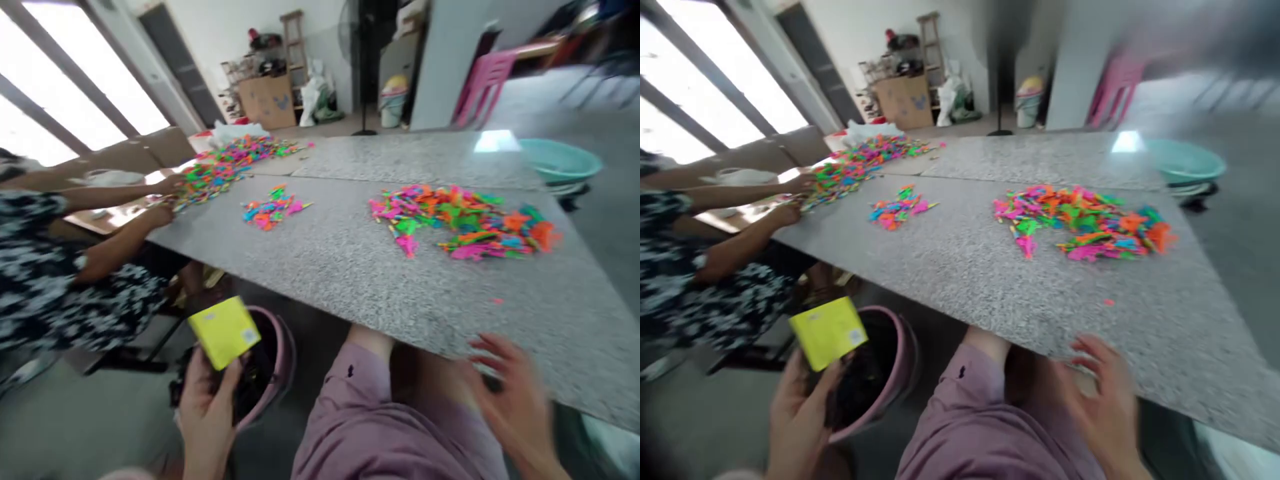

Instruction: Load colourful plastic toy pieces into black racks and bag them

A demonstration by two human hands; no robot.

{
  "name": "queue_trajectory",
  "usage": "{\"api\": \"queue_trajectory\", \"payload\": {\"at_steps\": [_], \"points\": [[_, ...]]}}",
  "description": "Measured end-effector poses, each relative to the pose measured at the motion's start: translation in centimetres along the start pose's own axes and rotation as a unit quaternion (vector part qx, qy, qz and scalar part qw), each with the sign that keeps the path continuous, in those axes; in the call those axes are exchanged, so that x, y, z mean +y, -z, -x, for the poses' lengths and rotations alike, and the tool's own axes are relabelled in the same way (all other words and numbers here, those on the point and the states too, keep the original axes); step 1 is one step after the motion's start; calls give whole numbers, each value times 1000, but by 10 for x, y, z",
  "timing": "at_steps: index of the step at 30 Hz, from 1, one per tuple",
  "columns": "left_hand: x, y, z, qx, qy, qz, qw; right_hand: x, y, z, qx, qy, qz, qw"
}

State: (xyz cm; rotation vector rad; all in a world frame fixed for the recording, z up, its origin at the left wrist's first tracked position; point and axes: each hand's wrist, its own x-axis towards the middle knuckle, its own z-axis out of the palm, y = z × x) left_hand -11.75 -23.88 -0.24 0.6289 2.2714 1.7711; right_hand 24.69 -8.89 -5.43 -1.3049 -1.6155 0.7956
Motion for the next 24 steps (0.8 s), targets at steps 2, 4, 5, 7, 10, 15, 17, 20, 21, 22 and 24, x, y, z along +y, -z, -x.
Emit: {"api": "queue_trajectory", "payload": {"at_steps": [2,4,5,7,10,15,17,20,21,22,24], "points": [[17,-55,9,-195,56,99,974,-14,-24,-22,-64,2,-100,993],[28,-112,21,-350,52,127,927,-24,-46,-44,-108,1,-162,981],[30,-139,24,-415,14,112,903,-26,-54,-54,-109,-8,-182,977],[34,-188,21,-516,-105,40,849,-21,-61,-68,-67,-35,-178,981],[38,-240,-3,-570,-202,-34,796,4,-50,-74,-35,-35,-50,998],[37,-268,-15,-477,-302,-145,812,30,-23,-68,-57,56,118,990],[29,-267,4,-430,-335,-184,818,28,-26,-77,-43,113,126,985],[10,-269,33,-371,-371,-245,815,22,-49,-104,-102,215,112,965],[3,-271,38,-354,-379,-264,813,21,-60,-112,-138,240,113,954],[-4,-273,41,-340,-387,-282,810,20,-70,-119,-175,256,122,943],[-14,-277,42,-320,-401,-310,800,20,-87,-126,-240,268,158,919]]}}
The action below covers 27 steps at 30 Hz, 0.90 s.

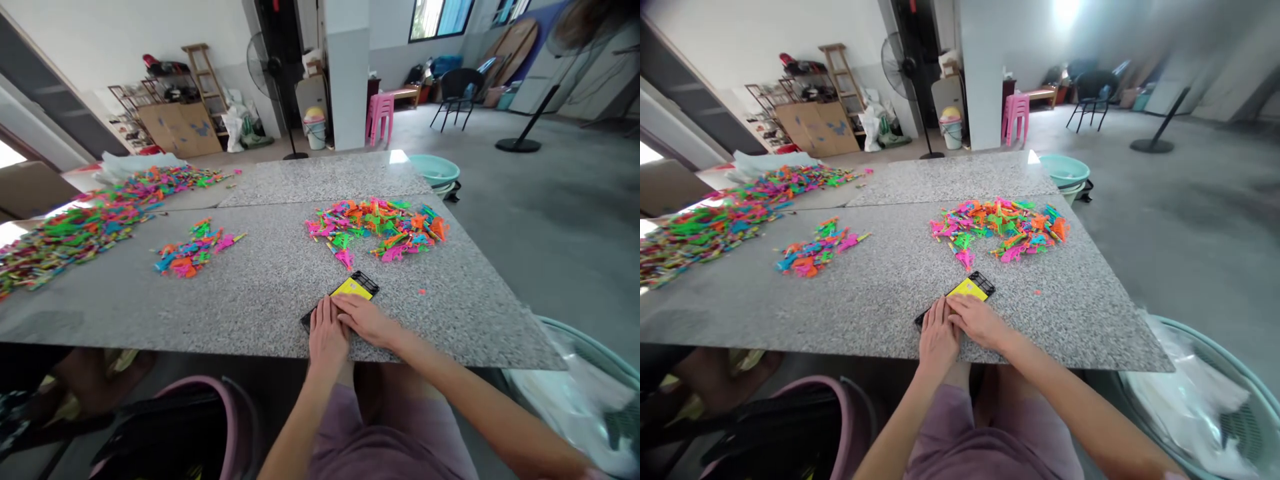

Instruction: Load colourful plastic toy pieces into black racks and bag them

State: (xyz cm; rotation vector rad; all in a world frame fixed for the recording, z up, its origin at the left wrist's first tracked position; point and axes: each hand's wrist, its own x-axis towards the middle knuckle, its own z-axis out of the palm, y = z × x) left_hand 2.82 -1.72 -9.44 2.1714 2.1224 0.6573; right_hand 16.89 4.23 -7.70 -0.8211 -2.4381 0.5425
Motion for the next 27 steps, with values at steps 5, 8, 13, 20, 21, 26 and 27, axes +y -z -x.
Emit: {"api": "queue_trajectory", "payload": {"at_steps": [5,8,13,20,21,26,27], "points": [[-8,-8,-1,6,-13,-67,998,4,-8,-5,-64,-27,90,994],[-7,-6,-2,9,-24,-92,995,15,-3,-13,-54,-51,133,988],[-11,1,-6,22,-41,-103,994,34,-7,-27,5,-110,184,977],[-17,3,-6,67,-50,-74,994,28,-1,-18,51,-105,213,970],[-17,2,-7,72,-50,-69,994,25,1,-17,11,-40,204,978],[-19,1,-9,72,-53,-44,995,18,2,-20,-74,28,176,981],[-19,2,-9,71,-53,-41,995,19,2,-21,-71,13,180,981]]}}
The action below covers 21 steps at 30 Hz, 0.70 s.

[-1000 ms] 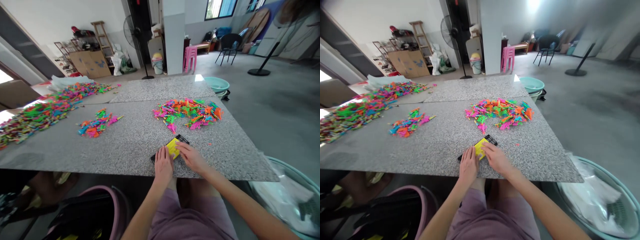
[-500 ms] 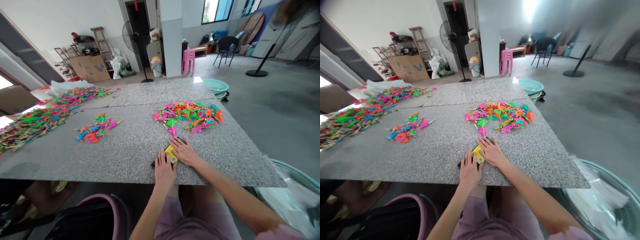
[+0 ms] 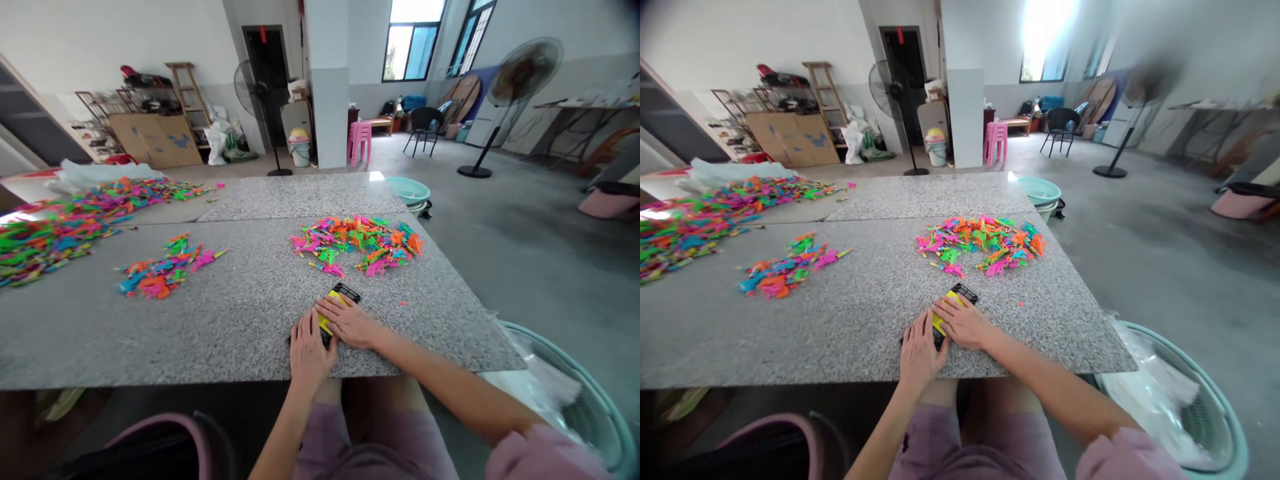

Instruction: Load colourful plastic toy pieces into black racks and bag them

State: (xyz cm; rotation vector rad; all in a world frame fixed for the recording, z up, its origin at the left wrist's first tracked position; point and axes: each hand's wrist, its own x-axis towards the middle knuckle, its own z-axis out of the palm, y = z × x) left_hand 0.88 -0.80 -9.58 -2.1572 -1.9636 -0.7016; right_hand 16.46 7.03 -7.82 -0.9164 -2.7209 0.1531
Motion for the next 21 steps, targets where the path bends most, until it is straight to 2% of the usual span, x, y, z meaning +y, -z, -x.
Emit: {"api": "queue_trajectory", "payload": {"at_steps": [6,10,12,14,16,21], "points": [[3,4,1,15,39,-12,999,22,-6,2,7,-94,22,995],[5,4,1,16,43,-25,999,16,-11,8,69,-190,39,979],[6,5,1,14,44,-27,999,8,-11,13,74,-154,34,985],[6,6,0,10,45,-24,999,1,-9,16,37,-56,14,998],[6,7,-1,4,47,-18,999,0,-6,17,1,-6,-2,1000],[6,9,-1,-14,56,7,998,20,4,18,-6,-84,24,996]]}}
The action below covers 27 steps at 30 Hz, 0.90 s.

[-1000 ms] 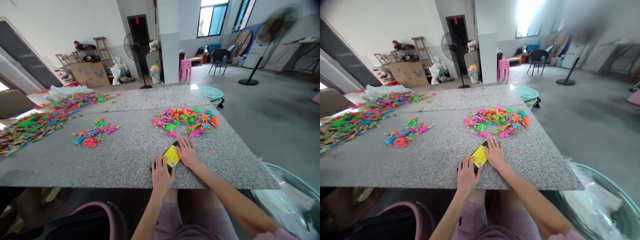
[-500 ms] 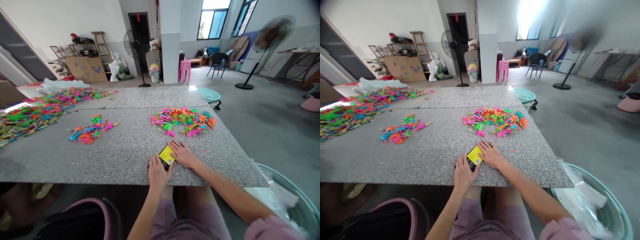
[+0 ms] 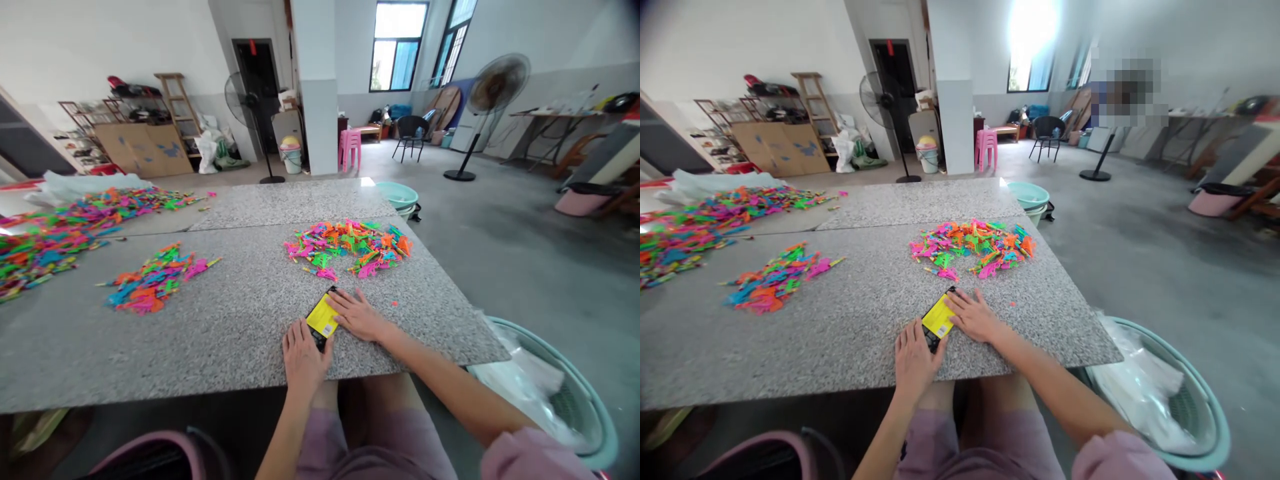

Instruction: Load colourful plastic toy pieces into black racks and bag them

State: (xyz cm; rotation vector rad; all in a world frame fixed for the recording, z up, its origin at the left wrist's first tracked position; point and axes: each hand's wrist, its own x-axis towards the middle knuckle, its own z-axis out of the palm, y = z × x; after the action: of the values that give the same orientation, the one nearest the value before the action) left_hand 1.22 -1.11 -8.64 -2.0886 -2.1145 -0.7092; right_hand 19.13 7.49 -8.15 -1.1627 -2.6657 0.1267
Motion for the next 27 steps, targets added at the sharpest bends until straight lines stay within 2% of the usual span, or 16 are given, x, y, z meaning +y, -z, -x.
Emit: {"api": "queue_trajectory", "payload": {"at_steps": [2,4,7,8,10,13,16,18,20,22,24,27], "points": [[-2,6,-1,-12,9,15,1000,12,5,3,29,-49,2,998],[-7,15,-7,-36,19,36,999,25,12,11,91,-99,-25,991],[-17,30,-28,-111,19,87,990,40,18,29,172,-154,-94,968],[-21,34,-39,-143,18,104,984,43,18,36,171,-163,-106,966],[-27,37,-61,-202,19,128,971,43,15,49,128,-161,-96,974],[-35,34,-87,-250,29,130,959,35,8,63,62,-133,-42,988],[-36,34,-91,-231,52,87,968,36,12,55,71,-157,-12,985],[-29,36,-81,-179,68,47,980,43,23,34,91,-173,16,981],[-13,34,-64,-125,63,13,990,52,33,3,103,-154,58,981],[3,26,-41,-97,42,-7,994,59,37,-29,97,-129,90,983],[8,13,-18,-94,19,-28,995,63,36,-52,86,-131,103,982],[-11,-1,10,-72,-71,-71,992,64,29,-55,80,-85,111,987]]}}
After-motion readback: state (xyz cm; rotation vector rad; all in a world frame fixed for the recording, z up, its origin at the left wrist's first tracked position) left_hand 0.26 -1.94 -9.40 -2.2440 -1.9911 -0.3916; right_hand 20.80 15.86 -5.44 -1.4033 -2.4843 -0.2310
